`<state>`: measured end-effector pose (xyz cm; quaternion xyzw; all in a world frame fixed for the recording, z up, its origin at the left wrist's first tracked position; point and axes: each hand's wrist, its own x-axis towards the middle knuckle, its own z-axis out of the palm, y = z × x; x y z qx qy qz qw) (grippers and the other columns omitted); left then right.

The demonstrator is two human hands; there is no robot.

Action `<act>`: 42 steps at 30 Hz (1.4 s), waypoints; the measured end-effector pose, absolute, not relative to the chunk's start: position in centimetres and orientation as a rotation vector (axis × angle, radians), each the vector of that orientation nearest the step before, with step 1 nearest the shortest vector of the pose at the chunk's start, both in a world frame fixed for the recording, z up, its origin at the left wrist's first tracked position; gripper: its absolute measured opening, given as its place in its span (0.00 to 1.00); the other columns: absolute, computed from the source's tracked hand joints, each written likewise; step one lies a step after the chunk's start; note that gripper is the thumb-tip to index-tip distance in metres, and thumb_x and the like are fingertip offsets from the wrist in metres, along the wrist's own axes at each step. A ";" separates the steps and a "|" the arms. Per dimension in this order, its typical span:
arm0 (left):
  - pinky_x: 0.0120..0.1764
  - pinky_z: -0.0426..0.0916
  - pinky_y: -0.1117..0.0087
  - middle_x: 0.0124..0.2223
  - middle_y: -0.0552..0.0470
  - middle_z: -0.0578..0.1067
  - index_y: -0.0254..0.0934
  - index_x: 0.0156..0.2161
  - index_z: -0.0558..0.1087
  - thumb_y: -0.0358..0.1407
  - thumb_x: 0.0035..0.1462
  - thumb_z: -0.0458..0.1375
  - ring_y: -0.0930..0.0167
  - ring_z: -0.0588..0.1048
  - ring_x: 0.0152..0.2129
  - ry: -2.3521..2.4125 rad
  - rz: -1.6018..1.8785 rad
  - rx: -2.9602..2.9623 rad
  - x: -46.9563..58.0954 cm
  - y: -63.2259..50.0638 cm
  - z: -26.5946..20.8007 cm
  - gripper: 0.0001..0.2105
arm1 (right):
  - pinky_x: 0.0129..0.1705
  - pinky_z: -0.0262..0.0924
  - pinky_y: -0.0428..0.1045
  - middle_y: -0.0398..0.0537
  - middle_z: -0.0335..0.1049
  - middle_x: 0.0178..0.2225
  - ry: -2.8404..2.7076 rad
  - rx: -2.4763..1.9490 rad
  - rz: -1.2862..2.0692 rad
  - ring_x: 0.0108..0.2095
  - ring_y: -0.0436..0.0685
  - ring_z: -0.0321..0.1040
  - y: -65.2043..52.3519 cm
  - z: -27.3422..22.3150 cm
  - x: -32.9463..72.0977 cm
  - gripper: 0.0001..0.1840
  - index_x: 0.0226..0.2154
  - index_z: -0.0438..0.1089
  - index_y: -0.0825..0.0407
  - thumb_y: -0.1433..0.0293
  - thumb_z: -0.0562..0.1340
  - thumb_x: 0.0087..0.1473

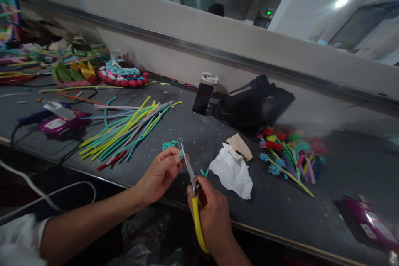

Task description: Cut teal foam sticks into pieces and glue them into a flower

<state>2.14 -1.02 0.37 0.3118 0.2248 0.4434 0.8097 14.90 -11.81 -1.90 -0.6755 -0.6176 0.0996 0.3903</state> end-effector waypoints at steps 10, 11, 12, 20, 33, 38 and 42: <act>0.33 0.59 0.75 0.26 0.57 0.70 0.33 0.26 0.71 0.31 0.46 0.63 0.76 0.65 0.25 0.711 0.841 1.025 2.1 -2.2 -0.9 0.04 | 0.35 0.68 0.46 0.45 0.75 0.34 -1.450 -1.635 -0.077 0.32 0.53 0.74 -10.9 -2.3 15.6 0.17 0.47 0.66 0.51 0.65 0.63 0.55; 0.34 0.59 0.75 0.26 0.56 0.70 0.33 0.26 0.71 0.31 0.46 0.62 0.76 0.65 0.26 0.707 0.829 1.020 2.1 -2.4 -1.0 0.04 | 0.37 0.68 0.47 0.47 0.75 0.36 -1.466 -1.620 -0.128 0.36 0.55 0.74 -10.9 -2.5 15.6 0.17 0.48 0.66 0.51 0.67 0.63 0.55; 0.35 0.60 0.74 0.26 0.56 0.70 0.33 0.26 0.71 0.31 0.46 0.61 0.75 0.66 0.26 0.702 0.817 1.016 2.2 -2.5 -1.1 0.03 | 0.39 0.68 0.48 0.47 0.74 0.38 -1.490 -1.605 -0.164 0.39 0.56 0.73 -10.9 -2.6 15.6 0.16 0.48 0.66 0.50 0.68 0.62 0.55; 0.31 0.61 0.73 0.22 0.55 0.70 0.34 0.22 0.71 0.31 0.42 0.61 0.75 0.66 0.23 0.720 0.803 1.028 2.2 -2.7 -0.5 0.03 | 0.38 0.65 0.47 0.44 0.70 0.35 -1.620 -1.566 -0.096 0.37 0.54 0.69 -10.5 -1.5 14.8 0.25 0.46 0.66 0.47 0.83 0.54 0.47; 0.30 0.64 0.72 0.27 0.51 0.76 0.34 0.28 0.75 0.33 0.45 0.61 0.69 0.72 0.26 0.677 0.676 1.469 1.0 -0.9 -0.2 0.04 | 0.38 0.60 0.55 0.49 0.64 0.33 -1.957 -1.552 -0.191 0.35 0.60 0.59 -11.0 -1.5 15.0 0.34 0.55 0.63 0.52 0.82 0.50 0.44; 0.30 0.63 0.73 0.27 0.52 0.73 0.35 0.26 0.72 0.29 0.46 0.58 0.71 0.70 0.25 0.629 0.767 1.716 0.8 -1.1 -0.2 0.01 | 0.41 0.61 0.57 0.50 0.66 0.35 -1.920 -1.540 -0.173 0.37 0.60 0.60 -10.9 -1.7 15.2 0.36 0.55 0.62 0.52 0.82 0.51 0.40; 0.29 0.61 0.74 0.28 0.54 0.71 0.36 0.26 0.69 0.27 0.46 0.57 0.72 0.68 0.24 0.626 0.812 1.804 0.7 -1.6 -0.9 0.03 | 0.42 0.62 0.55 0.49 0.69 0.36 -1.869 -1.570 -0.136 0.38 0.59 0.63 -10.6 -1.7 15.0 0.36 0.52 0.64 0.51 0.85 0.50 0.38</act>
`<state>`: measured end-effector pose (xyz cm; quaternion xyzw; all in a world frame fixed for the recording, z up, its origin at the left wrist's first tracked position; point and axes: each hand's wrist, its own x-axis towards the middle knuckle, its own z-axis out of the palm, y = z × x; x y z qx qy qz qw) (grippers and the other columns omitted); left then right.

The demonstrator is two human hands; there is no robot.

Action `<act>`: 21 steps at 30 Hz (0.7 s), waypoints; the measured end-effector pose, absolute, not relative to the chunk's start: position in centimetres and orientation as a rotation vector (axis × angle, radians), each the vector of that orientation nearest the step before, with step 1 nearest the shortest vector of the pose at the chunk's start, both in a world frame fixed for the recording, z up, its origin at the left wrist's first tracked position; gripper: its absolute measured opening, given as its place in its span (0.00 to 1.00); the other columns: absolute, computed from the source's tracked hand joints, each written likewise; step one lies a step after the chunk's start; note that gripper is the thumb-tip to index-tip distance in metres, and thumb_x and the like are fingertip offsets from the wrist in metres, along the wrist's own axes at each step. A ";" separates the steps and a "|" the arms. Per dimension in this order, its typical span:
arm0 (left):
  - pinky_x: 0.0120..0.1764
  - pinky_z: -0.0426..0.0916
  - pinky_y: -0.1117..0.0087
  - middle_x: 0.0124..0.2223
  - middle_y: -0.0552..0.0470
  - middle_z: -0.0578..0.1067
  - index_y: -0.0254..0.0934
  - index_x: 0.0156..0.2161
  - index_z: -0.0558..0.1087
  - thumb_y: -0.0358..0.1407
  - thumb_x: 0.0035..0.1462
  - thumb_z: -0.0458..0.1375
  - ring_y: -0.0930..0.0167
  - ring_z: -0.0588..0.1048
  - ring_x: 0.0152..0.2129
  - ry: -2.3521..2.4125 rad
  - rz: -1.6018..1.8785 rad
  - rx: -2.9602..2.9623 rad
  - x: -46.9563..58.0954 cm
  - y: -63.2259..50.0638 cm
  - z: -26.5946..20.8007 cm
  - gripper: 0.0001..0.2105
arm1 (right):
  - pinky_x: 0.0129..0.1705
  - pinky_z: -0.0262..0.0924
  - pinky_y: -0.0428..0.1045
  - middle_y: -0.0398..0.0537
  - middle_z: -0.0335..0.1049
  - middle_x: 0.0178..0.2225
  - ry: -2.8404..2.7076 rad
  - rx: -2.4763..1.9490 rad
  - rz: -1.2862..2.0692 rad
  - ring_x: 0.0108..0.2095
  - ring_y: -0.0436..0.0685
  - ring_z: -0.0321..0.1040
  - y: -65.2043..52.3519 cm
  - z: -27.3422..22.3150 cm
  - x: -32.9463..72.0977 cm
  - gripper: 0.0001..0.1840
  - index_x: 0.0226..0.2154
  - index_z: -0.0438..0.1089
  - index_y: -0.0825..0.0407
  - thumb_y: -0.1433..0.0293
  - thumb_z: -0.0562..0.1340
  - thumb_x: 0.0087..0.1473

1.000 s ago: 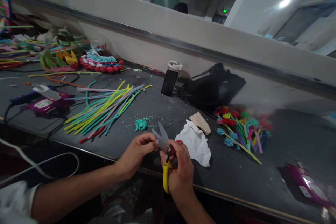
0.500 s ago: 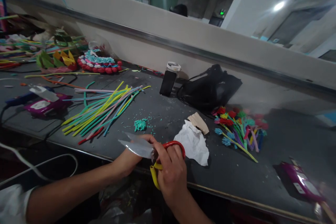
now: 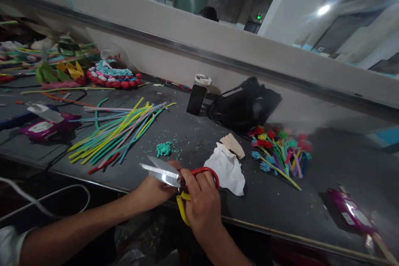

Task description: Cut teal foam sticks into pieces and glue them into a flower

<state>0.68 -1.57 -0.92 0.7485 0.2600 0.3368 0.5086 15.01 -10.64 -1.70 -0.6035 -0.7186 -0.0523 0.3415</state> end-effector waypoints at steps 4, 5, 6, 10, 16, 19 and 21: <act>0.29 0.59 0.73 0.25 0.54 0.70 0.36 0.26 0.71 0.27 0.49 0.56 0.73 0.66 0.23 0.614 0.789 1.942 0.7 -1.7 -0.7 0.04 | 0.38 0.63 0.52 0.47 0.70 0.34 -1.755 -1.584 -0.136 0.36 0.58 0.65 -10.3 -1.4 14.9 0.30 0.47 0.66 0.49 0.85 0.52 0.42; 0.28 0.58 0.73 0.25 0.54 0.70 0.36 0.26 0.71 0.27 0.50 0.55 0.73 0.66 0.23 0.605 0.792 1.976 0.7 -1.7 -0.6 0.05 | 0.37 0.63 0.51 0.47 0.70 0.34 -1.734 -1.587 -0.139 0.35 0.57 0.66 -10.2 -1.4 14.9 0.28 0.46 0.66 0.49 0.84 0.52 0.43; 0.28 0.57 0.73 0.24 0.54 0.70 0.36 0.26 0.71 0.27 0.51 0.55 0.73 0.65 0.22 0.598 0.800 2.013 0.8 -1.7 -0.5 0.06 | 0.37 0.63 0.51 0.46 0.71 0.34 -1.719 -1.586 -0.143 0.35 0.57 0.66 -10.2 -1.3 14.9 0.28 0.46 0.66 0.49 0.84 0.52 0.43; 0.27 0.54 0.73 0.24 0.54 0.71 0.36 0.27 0.72 0.25 0.49 0.55 0.73 0.65 0.22 0.603 0.788 2.158 0.7 -1.8 -0.3 0.06 | 0.39 0.64 0.51 0.46 0.71 0.35 -1.716 -1.574 -0.122 0.35 0.56 0.68 -10.2 -1.2 14.9 0.30 0.47 0.66 0.49 0.85 0.52 0.42; 0.27 0.55 0.73 0.25 0.54 0.70 0.36 0.27 0.70 0.25 0.50 0.54 0.73 0.65 0.22 0.609 0.725 2.214 0.7 -1.8 -0.1 0.05 | 0.39 0.65 0.50 0.47 0.71 0.35 -1.676 -1.589 -0.080 0.36 0.56 0.68 -10.3 -1.4 14.7 0.29 0.45 0.67 0.49 0.86 0.52 0.42; 0.27 0.55 0.74 0.25 0.55 0.68 0.36 0.26 0.69 0.25 0.52 0.53 0.75 0.64 0.22 0.565 0.747 2.144 0.8 -1.7 -0.2 0.07 | 0.38 0.66 0.49 0.47 0.72 0.36 -1.633 -1.588 -0.065 0.37 0.55 0.70 -10.3 -1.5 14.8 0.27 0.45 0.67 0.49 0.85 0.53 0.44; 0.28 0.57 0.75 0.25 0.56 0.68 0.36 0.26 0.69 0.25 0.53 0.52 0.75 0.65 0.23 0.550 0.777 2.095 0.9 -1.6 -0.4 0.08 | 0.39 0.66 0.49 0.46 0.72 0.37 -1.622 -1.592 -0.059 0.38 0.55 0.70 -10.3 -1.6 14.9 0.26 0.46 0.66 0.49 0.83 0.54 0.45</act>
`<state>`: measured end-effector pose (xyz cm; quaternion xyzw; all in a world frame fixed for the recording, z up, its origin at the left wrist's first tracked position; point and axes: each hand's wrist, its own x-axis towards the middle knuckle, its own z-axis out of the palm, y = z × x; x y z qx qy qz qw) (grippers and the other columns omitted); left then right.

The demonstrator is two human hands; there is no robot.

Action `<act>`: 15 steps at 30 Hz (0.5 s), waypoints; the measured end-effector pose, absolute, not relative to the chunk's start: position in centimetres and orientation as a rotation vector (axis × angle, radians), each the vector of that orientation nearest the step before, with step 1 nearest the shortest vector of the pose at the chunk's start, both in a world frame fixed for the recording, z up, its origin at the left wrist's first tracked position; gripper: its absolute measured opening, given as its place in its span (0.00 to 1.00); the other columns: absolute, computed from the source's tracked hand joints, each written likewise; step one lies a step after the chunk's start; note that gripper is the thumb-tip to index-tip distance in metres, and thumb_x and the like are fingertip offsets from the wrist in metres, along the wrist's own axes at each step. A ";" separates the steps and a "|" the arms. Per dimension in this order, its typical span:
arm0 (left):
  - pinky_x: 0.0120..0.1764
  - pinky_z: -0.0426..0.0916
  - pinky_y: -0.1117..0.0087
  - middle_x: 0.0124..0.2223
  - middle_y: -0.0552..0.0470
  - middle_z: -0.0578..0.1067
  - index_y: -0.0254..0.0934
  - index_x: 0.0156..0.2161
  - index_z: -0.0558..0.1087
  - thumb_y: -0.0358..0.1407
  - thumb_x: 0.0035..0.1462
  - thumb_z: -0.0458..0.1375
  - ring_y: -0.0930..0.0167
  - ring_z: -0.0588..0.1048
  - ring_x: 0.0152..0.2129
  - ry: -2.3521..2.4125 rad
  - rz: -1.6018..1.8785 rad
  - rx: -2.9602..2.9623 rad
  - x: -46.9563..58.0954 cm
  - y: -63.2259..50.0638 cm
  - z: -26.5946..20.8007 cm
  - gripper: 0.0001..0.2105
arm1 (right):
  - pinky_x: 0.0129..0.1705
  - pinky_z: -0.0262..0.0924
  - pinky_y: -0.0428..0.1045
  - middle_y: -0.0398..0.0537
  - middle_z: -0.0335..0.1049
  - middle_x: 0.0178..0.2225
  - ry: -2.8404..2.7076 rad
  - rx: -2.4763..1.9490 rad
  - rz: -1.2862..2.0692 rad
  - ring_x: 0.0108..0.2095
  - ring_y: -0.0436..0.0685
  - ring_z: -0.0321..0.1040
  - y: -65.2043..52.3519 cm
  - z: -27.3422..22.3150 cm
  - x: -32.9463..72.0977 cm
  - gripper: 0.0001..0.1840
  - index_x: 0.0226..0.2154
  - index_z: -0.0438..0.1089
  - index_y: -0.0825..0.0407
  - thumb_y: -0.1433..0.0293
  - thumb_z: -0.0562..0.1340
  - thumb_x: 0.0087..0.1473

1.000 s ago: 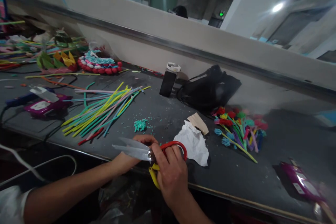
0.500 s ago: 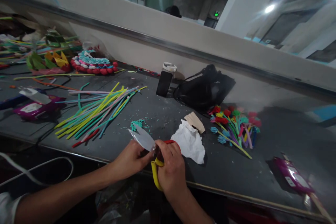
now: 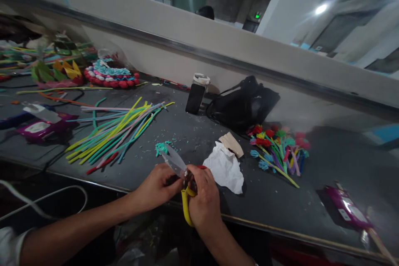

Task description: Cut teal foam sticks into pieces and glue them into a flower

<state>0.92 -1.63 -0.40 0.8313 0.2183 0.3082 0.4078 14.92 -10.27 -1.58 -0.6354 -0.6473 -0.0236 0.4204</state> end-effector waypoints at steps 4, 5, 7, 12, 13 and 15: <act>0.30 0.59 0.75 0.26 0.55 0.69 0.36 0.28 0.70 0.26 0.56 0.52 0.74 0.66 0.24 0.548 0.814 2.070 0.9 -1.6 -0.4 0.08 | 0.40 0.67 0.50 0.46 0.71 0.37 -1.616 -1.613 -0.063 0.38 0.55 0.70 -10.3 -1.6 15.1 0.25 0.47 0.66 0.49 0.82 0.55 0.46; 0.30 0.59 0.75 0.27 0.55 0.70 0.36 0.29 0.70 0.26 0.55 0.53 0.74 0.67 0.25 0.544 0.821 2.084 0.9 -1.7 -0.3 0.07 | 0.40 0.67 0.50 0.46 0.71 0.37 -1.615 -1.612 -0.067 0.38 0.55 0.70 -10.3 -1.6 15.1 0.25 0.47 0.66 0.49 0.82 0.55 0.47; 0.31 0.60 0.75 0.29 0.53 0.71 0.36 0.30 0.71 0.26 0.55 0.53 0.73 0.69 0.27 0.530 0.839 2.120 0.8 -1.8 -0.2 0.06 | 0.41 0.67 0.50 0.47 0.71 0.37 -1.611 -1.608 -0.083 0.39 0.55 0.70 -10.4 -1.6 15.1 0.24 0.47 0.66 0.49 0.82 0.55 0.48; 0.31 0.61 0.74 0.30 0.51 0.71 0.36 0.32 0.71 0.25 0.54 0.53 0.72 0.69 0.28 0.512 0.858 2.191 0.8 -2.1 -0.2 0.07 | 0.40 0.67 0.50 0.47 0.72 0.36 -1.591 -1.608 -0.107 0.38 0.55 0.71 -10.3 -1.7 15.2 0.22 0.47 0.66 0.50 0.82 0.53 0.51; 0.31 0.60 0.74 0.30 0.51 0.71 0.36 0.31 0.70 0.25 0.54 0.53 0.72 0.69 0.27 0.511 0.859 2.188 0.8 -2.1 -0.2 0.06 | 0.41 0.68 0.50 0.47 0.73 0.37 -1.588 -1.607 -0.112 0.39 0.55 0.71 -10.2 -1.8 15.2 0.21 0.47 0.66 0.50 0.81 0.54 0.51; 0.30 0.60 0.74 0.29 0.51 0.70 0.37 0.29 0.70 0.26 0.54 0.53 0.72 0.68 0.27 0.520 0.862 2.145 1.0 -2.2 -0.3 0.07 | 0.41 0.68 0.50 0.48 0.73 0.39 -1.578 -1.612 -0.105 0.40 0.55 0.72 -10.2 -1.9 15.3 0.20 0.47 0.67 0.50 0.79 0.55 0.52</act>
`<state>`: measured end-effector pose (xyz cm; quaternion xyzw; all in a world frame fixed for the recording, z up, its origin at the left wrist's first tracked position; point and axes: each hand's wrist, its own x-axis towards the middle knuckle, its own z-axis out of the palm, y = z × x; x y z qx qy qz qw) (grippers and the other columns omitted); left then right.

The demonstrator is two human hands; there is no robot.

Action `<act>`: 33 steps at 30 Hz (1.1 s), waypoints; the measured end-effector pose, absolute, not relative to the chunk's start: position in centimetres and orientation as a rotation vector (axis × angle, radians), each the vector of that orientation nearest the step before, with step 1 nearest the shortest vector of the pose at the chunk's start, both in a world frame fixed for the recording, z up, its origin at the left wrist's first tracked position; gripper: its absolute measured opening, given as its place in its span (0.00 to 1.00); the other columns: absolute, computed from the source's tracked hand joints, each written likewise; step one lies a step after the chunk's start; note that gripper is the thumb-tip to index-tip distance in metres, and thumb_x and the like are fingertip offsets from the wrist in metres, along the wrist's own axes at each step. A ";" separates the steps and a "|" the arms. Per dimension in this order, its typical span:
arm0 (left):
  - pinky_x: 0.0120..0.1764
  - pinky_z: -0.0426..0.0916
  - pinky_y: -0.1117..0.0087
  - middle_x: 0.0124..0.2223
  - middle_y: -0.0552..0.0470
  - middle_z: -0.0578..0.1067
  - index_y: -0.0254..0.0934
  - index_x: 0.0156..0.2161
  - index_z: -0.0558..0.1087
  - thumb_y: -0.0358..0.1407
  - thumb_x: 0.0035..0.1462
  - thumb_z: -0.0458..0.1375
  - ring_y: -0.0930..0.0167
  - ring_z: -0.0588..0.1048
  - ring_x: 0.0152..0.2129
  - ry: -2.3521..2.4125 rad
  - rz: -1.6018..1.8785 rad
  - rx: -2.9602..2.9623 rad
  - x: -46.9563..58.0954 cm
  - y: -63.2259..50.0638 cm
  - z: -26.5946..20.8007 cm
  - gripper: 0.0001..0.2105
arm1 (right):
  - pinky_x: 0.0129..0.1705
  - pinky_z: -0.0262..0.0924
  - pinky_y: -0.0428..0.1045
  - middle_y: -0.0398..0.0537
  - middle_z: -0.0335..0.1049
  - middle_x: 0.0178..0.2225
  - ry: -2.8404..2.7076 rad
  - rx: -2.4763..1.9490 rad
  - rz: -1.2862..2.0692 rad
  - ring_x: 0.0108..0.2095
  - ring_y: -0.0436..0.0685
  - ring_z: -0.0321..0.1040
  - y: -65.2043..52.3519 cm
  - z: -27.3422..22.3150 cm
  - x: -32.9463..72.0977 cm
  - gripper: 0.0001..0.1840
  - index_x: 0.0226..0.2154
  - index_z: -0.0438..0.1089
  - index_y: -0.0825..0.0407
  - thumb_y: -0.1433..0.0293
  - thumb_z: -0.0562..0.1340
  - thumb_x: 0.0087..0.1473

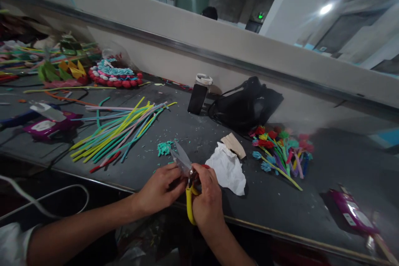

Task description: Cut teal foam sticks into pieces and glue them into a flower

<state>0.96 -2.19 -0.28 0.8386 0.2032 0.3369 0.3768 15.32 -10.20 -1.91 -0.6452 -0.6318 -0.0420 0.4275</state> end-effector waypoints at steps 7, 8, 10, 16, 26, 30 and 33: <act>0.34 0.62 0.73 0.28 0.52 0.72 0.35 0.29 0.74 0.29 0.55 0.55 0.71 0.70 0.29 0.666 0.815 1.817 1.5 -2.3 -0.3 0.07 | 0.39 0.69 0.49 0.49 0.75 0.40 -1.462 -1.648 0.023 0.36 0.54 0.74 -9.9 -2.1 15.8 0.19 0.48 0.65 0.52 0.74 0.58 0.52; 0.35 0.62 0.73 0.28 0.52 0.73 0.35 0.29 0.74 0.30 0.55 0.55 0.71 0.70 0.29 0.671 0.812 1.799 1.5 -2.3 -0.3 0.07 | 0.39 0.69 0.49 0.49 0.75 0.40 -1.450 -1.646 0.031 0.36 0.54 0.75 -9.8 -1.9 15.9 0.18 0.48 0.65 0.52 0.73 0.58 0.52; 0.36 0.63 0.73 0.28 0.52 0.73 0.34 0.29 0.75 0.31 0.55 0.55 0.71 0.71 0.30 0.675 0.816 1.780 1.5 -2.2 -0.4 0.07 | 0.37 0.69 0.47 0.47 0.76 0.37 -1.437 -1.639 0.061 0.34 0.53 0.75 -9.8 -1.5 15.8 0.16 0.46 0.65 0.52 0.72 0.59 0.52; 0.35 0.63 0.73 0.28 0.52 0.74 0.34 0.29 0.75 0.31 0.55 0.55 0.72 0.71 0.29 0.690 0.821 1.816 1.4 -2.2 -0.3 0.07 | 0.36 0.69 0.46 0.45 0.75 0.34 -1.421 -1.638 0.164 0.32 0.52 0.74 -10.1 -1.1 15.7 0.16 0.45 0.66 0.52 0.71 0.61 0.52; 0.32 0.62 0.74 0.27 0.54 0.74 0.34 0.28 0.75 0.31 0.52 0.58 0.73 0.70 0.27 0.789 0.775 1.772 1.2 -1.8 -0.2 0.04 | 0.33 0.67 0.44 0.40 0.69 0.30 -1.260 -1.544 0.463 0.29 0.50 0.70 -10.2 -0.7 15.5 0.15 0.44 0.64 0.49 0.70 0.63 0.52; 0.34 0.63 0.74 0.31 0.53 0.75 0.33 0.32 0.76 0.34 0.51 0.61 0.73 0.70 0.29 0.680 0.777 1.591 1.4 -1.5 -0.3 0.05 | 0.27 0.64 0.43 0.39 0.69 0.29 -1.130 -1.506 0.680 0.24 0.48 0.67 -10.2 -0.9 15.7 0.17 0.44 0.63 0.48 0.67 0.65 0.51; 0.31 0.63 0.75 0.28 0.54 0.73 0.33 0.33 0.76 0.35 0.50 0.63 0.76 0.69 0.26 0.604 0.707 1.372 1.4 -1.4 -0.2 0.07 | 0.23 0.62 0.42 0.38 0.68 0.29 -1.032 -1.492 0.788 0.21 0.46 0.64 -10.2 -0.9 15.7 0.20 0.44 0.63 0.48 0.64 0.68 0.50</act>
